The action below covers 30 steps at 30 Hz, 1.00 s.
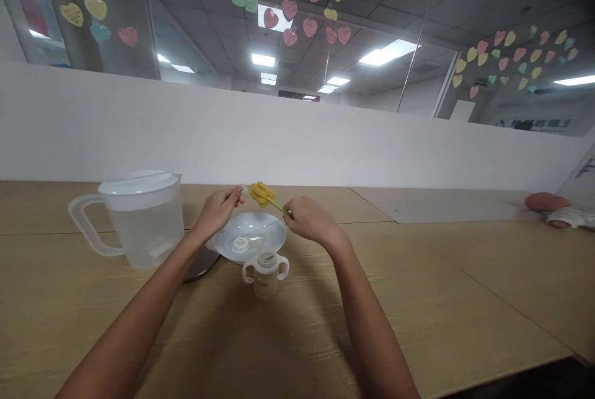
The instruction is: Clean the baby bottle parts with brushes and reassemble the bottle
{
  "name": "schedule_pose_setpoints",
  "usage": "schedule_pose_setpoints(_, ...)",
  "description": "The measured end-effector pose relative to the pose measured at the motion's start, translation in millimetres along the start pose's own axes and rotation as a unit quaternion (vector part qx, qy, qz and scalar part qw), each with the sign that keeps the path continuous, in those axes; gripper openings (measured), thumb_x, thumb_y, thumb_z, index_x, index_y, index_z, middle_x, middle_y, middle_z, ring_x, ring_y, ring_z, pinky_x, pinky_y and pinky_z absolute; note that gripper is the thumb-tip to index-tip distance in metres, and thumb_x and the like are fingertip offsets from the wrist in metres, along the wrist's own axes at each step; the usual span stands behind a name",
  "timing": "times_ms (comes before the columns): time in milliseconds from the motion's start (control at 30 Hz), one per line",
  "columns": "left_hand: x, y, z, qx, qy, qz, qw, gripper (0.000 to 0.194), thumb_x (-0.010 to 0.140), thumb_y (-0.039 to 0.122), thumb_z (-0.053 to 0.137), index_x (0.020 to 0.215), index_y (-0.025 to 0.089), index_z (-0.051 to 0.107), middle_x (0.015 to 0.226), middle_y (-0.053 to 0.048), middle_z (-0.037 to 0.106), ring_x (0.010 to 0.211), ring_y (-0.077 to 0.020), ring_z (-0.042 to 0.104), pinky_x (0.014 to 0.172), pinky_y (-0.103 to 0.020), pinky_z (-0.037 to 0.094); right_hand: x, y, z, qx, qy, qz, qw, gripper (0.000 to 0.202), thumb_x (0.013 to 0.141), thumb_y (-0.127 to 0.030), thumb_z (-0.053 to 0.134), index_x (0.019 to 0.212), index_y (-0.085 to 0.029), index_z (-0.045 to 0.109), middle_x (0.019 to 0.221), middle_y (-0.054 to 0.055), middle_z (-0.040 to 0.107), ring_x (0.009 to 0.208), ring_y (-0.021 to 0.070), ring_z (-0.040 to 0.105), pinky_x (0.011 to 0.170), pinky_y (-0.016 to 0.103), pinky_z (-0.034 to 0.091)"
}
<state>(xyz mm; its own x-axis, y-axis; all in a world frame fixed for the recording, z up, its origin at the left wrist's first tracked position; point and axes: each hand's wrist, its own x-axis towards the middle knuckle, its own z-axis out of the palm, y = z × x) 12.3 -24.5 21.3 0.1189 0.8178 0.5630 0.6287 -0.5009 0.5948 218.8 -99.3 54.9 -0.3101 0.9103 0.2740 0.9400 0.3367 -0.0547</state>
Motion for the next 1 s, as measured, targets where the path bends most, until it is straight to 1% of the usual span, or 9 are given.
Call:
schedule_pose_setpoints(100,2,1,-10.1,0.011,0.012,0.027,1.000,0.044,0.081,0.052,0.042,0.088,0.016,0.066,0.090,-0.006,0.067,0.084,-0.0207,0.058,0.073,-0.029,0.042,-7,9,-6,0.019,0.001,0.019,1.000,0.022,0.081,-0.015,0.042,0.070,-0.011,0.060,0.067,0.006,0.058,0.050,0.0087,0.037,0.045,0.025,0.019)
schedule_pose_setpoints(200,1,2,-16.0,0.018,0.018,0.038,0.999,0.043,0.078,0.051,0.049,0.098,0.017,0.067,0.100,-0.008,0.067,0.091,-0.0224,0.058,0.079,-0.031,0.043,-17,10,-16,0.057,-0.014,0.004,0.998,0.026,0.081,-0.019,0.043,0.058,-0.014,0.053,0.056,0.001,0.049,0.046,0.0073,0.031,0.044,0.024,0.018)
schedule_pose_setpoints(333,-2,6,-13.6,-0.008,-0.033,0.062,0.997,0.040,0.078,0.050,0.051,0.097,0.020,0.069,0.108,-0.006,0.067,0.099,-0.0230,0.059,0.085,-0.030,0.043,-24,4,-22,0.117,-0.065,-0.045,0.990,0.025,0.079,-0.017,0.047,0.055,-0.014,0.051,0.051,-0.002,0.047,0.045,0.0056,0.034,0.044,0.020,0.022)
schedule_pose_setpoints(467,-4,8,-3.3,0.011,-0.071,0.087,0.994,0.037,0.077,0.048,0.052,0.088,0.019,0.072,0.096,-0.005,0.071,0.089,-0.0229,0.061,0.078,-0.029,0.045,-19,-3,-18,0.139,-0.108,-0.053,0.983,0.025,0.079,-0.016,0.044,0.057,-0.012,0.055,0.051,0.001,0.054,0.042,0.0060,0.042,0.045,0.019,0.028)
schedule_pose_setpoints(567,-5,9,2.9,0.017,-0.087,0.084,0.992,0.037,0.077,0.048,0.051,0.083,0.019,0.073,0.087,-0.004,0.071,0.082,-0.0219,0.062,0.071,-0.028,0.044,-13,-6,-12,0.135,-0.116,-0.047,0.983,0.030,0.080,-0.017,0.042,0.056,-0.011,0.058,0.051,0.004,0.057,0.042,0.0075,0.045,0.046,0.019,0.031)
schedule_pose_setpoints(700,-8,14,6.0,-0.044,-0.111,0.064,0.991,0.037,0.076,0.048,0.053,0.077,0.017,0.072,0.079,-0.004,0.070,0.077,-0.0206,0.061,0.067,-0.027,0.045,-6,-9,-5,0.123,-0.109,-0.041,0.986,0.030,0.079,-0.014,0.041,0.057,-0.010,0.060,0.052,0.006,0.060,0.042,0.0083,0.046,0.045,0.020,0.031)
schedule_pose_setpoints(800,-10,20,6.1,-0.099,-0.127,0.045,0.986,0.038,0.075,0.050,0.055,0.078,0.016,0.072,0.077,-0.003,0.070,0.076,-0.0208,0.062,0.065,-0.028,0.046,-2,-12,0,0.099,-0.116,-0.031,0.988,0.027,0.078,-0.012,0.042,0.064,-0.008,0.064,0.055,0.007,0.062,0.044,0.0089,0.048,0.047,0.020,0.032)
schedule_pose_setpoints(900,-10,23,4.3,-0.094,-0.092,0.040,0.990,0.035,0.072,0.048,0.060,0.079,0.016,0.073,0.082,-0.003,0.071,0.080,-0.0219,0.063,0.068,-0.028,0.047,1,-13,3,0.080,-0.117,-0.014,0.990,0.026,0.078,-0.011,0.042,0.071,-0.007,0.066,0.057,0.008,0.063,0.046,0.0098,0.050,0.050,0.020,0.033)
schedule_pose_setpoints(1000,-9,22,1.8,-0.078,-0.051,0.029,0.995,0.033,0.071,0.047,0.063,0.082,0.017,0.074,0.089,-0.004,0.072,0.086,-0.0228,0.063,0.071,-0.028,0.047,1,-12,2,0.095,-0.114,-0.025,0.989,0.027,0.080,-0.013,0.042,0.068,-0.008,0.065,0.055,0.007,0.062,0.046,0.0097,0.050,0.049,0.020,0.033)
